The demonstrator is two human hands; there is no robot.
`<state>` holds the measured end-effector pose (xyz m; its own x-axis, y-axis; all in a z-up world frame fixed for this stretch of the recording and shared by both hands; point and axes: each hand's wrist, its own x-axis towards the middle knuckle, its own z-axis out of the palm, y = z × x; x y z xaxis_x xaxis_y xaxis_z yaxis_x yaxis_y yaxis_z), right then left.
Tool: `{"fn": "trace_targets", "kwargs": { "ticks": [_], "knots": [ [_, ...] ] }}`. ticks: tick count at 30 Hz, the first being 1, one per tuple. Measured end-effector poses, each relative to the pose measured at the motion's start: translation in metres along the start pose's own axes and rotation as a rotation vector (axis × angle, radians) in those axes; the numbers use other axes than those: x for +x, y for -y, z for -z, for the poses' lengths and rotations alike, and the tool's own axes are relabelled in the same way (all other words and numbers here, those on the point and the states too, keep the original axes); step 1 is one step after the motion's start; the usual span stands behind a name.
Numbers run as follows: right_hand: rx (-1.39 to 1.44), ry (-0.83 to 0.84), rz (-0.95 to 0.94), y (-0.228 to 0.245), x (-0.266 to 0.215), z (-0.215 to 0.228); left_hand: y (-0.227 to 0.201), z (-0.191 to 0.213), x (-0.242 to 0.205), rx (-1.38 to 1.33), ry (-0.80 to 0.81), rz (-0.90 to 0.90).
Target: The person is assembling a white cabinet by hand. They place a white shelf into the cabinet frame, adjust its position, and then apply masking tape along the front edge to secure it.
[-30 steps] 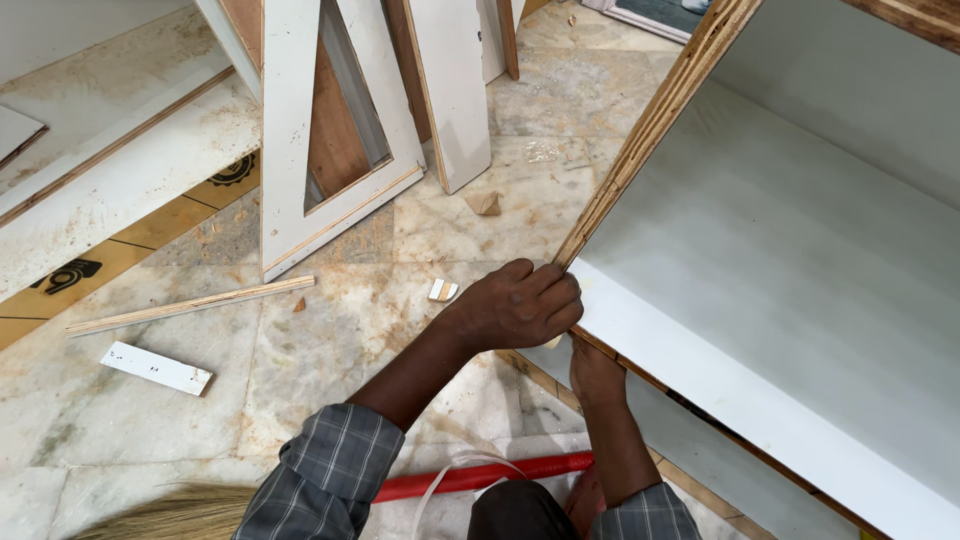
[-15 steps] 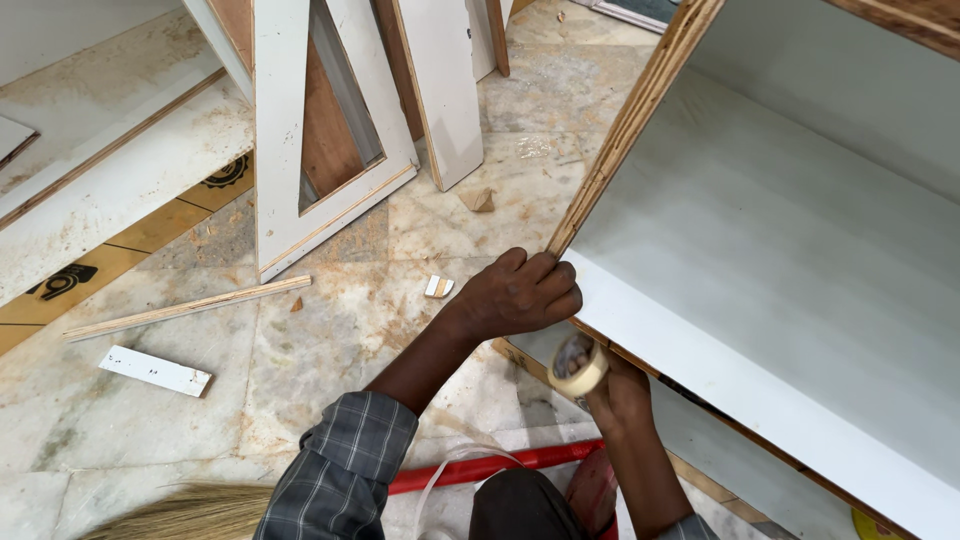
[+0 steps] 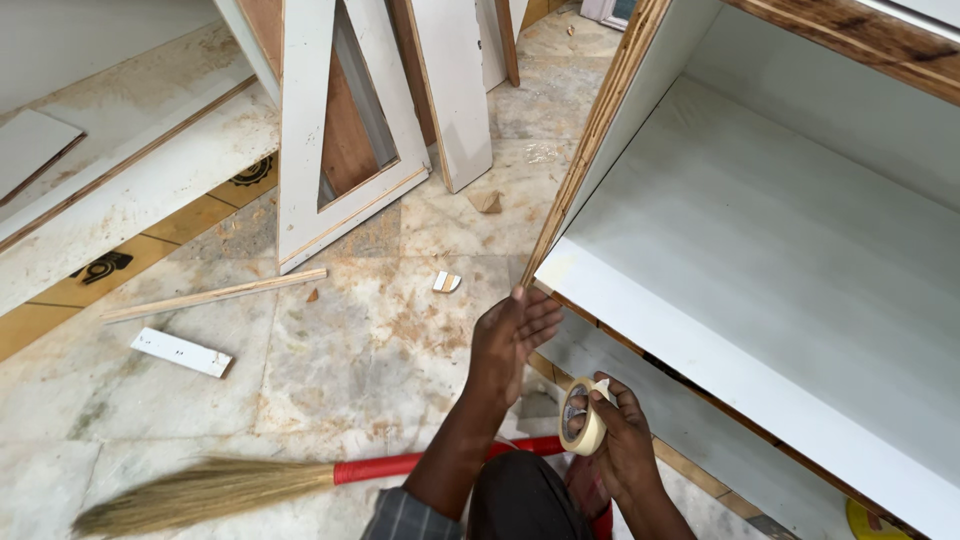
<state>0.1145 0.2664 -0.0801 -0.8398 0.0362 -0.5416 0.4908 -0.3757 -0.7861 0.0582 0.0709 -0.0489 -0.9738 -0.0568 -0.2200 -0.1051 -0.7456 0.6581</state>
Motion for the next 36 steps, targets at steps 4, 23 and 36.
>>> {"fn": "trace_targets", "kwargs": {
  "ticks": [4, 23, 36],
  "knots": [
    [-0.007, 0.025, -0.008, 0.0, -0.008, 0.004, -0.012, -0.033, 0.003, -0.21, -0.084, 0.063],
    [-0.132, 0.098, 0.044, -0.016, -0.024, 0.043, 0.004, -0.107, 0.038, -0.143, -0.546, -0.187],
    [-0.179, 0.105, 0.116, -0.006, -0.038, 0.045, 0.024, -0.05, -0.001, -0.204, -0.332, -0.122]
  ]
}}
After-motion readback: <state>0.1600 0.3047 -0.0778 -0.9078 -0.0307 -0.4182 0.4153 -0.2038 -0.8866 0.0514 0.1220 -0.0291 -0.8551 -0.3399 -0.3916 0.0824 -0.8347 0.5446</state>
